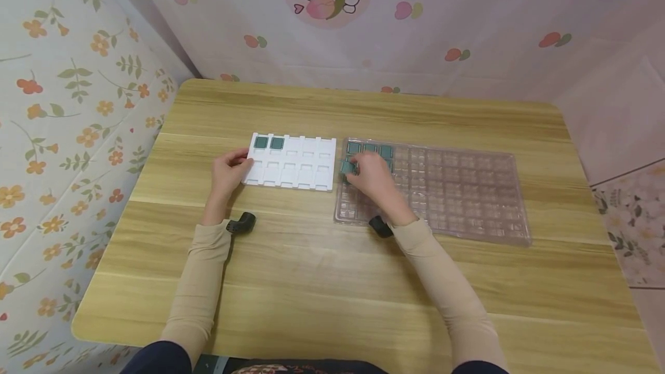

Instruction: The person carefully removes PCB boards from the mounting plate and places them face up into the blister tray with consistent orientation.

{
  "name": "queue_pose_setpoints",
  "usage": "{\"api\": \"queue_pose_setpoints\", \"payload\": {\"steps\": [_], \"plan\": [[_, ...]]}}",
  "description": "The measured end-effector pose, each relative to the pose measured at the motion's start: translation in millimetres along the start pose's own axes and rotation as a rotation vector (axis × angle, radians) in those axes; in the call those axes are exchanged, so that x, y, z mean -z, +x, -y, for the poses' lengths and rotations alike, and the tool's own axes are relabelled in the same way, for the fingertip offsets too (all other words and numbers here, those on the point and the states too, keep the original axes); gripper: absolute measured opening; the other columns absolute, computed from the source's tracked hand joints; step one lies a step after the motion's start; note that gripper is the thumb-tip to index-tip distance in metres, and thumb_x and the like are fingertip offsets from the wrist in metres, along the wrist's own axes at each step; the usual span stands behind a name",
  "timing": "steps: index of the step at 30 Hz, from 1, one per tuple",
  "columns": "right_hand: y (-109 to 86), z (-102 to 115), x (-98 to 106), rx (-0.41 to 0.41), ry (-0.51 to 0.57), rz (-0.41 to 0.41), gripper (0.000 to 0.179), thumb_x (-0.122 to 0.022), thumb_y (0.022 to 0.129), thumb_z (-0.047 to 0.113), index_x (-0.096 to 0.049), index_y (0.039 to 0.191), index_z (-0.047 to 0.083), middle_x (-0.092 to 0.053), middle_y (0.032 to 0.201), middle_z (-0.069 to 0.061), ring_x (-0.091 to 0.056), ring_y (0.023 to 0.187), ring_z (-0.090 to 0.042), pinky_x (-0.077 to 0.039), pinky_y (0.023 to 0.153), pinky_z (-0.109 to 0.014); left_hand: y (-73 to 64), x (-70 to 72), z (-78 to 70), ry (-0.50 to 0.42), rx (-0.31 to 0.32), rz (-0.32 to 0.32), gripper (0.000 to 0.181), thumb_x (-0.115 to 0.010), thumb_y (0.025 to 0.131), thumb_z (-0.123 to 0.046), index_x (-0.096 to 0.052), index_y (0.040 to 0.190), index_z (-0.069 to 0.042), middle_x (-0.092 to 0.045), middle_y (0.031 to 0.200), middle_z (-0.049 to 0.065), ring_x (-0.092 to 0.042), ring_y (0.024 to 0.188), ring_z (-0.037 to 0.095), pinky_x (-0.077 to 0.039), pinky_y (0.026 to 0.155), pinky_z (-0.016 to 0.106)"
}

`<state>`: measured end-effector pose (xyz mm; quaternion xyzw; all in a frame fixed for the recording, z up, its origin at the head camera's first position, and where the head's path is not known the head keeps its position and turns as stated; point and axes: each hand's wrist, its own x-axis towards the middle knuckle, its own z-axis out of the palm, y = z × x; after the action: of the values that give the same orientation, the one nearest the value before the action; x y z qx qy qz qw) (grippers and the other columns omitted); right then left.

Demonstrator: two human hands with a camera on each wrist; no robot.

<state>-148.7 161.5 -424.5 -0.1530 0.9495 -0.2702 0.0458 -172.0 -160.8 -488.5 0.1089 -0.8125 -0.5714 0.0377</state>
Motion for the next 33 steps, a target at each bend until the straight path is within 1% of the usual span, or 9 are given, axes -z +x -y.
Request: {"api": "queue_pose_setpoints", "payload": {"steps": [6,13,17,26,33], "plan": [[-3.9,-2,0,-0.005,0.0,0.008,0.028,-0.07,0.08,0.008,-0.065,0.103,-0.008,-0.052,0.067,-0.008,-0.044,0.063,-0.02,-0.039,0.057,-0.031,-0.4,-0.1,0.9,0.001,0.01,0.004,0.03,-0.064,0.083,-0.004,-0.064,0.112,0.003,-0.063,0.098,0.018,-0.058,0.088,0.023,-0.05,0.079,0.03],[-9.3,-7,0,-0.021,0.013,0.016,0.03,-0.07,0.08,0.007,-0.064,0.105,-0.009,-0.051,0.066,-0.007,-0.043,0.059,-0.018,-0.038,0.055,-0.03,0.1,-0.5,2.3,-0.005,-0.03,-0.003,0.028,-0.065,0.082,-0.002,-0.065,0.11,0.005,-0.064,0.098,0.02,-0.057,0.086,0.024,-0.048,0.076,0.028],[-12.1,-11,0,-0.037,0.019,0.023,0.031,-0.069,0.08,0.007,-0.064,0.106,-0.009,-0.052,0.069,-0.008,-0.043,0.059,-0.018,-0.038,0.054,-0.03,0.6,-0.4,3.2,0.005,-0.042,-0.001,0.029,-0.064,0.083,-0.003,-0.065,0.111,0.005,-0.064,0.099,0.02,-0.057,0.087,0.024,-0.048,0.076,0.026],[-15.2,-18,2,-0.05,0.021,0.028,0.03,-0.07,0.081,0.007,-0.064,0.105,-0.01,-0.056,0.076,-0.012,-0.049,0.063,-0.02,-0.043,0.057,-0.031,0.9,0.0,3.6,-0.013,-0.047,0.001,0.028,-0.064,0.083,-0.002,-0.065,0.11,0.006,-0.064,0.099,0.021,-0.058,0.086,0.024,-0.049,0.076,0.024],[-17.0,-26,2,-0.039,0.011,0.028,0.03,-0.07,0.08,0.006,-0.063,0.104,-0.011,-0.058,0.074,-0.012,-0.05,0.066,-0.022,-0.043,0.059,-0.033,0.6,0.1,3.3,0.0,-0.048,0.003,0.028,-0.063,0.084,-0.004,-0.065,0.11,0.005,-0.064,0.098,0.02,-0.058,0.086,0.024,-0.047,0.075,0.024]]}}
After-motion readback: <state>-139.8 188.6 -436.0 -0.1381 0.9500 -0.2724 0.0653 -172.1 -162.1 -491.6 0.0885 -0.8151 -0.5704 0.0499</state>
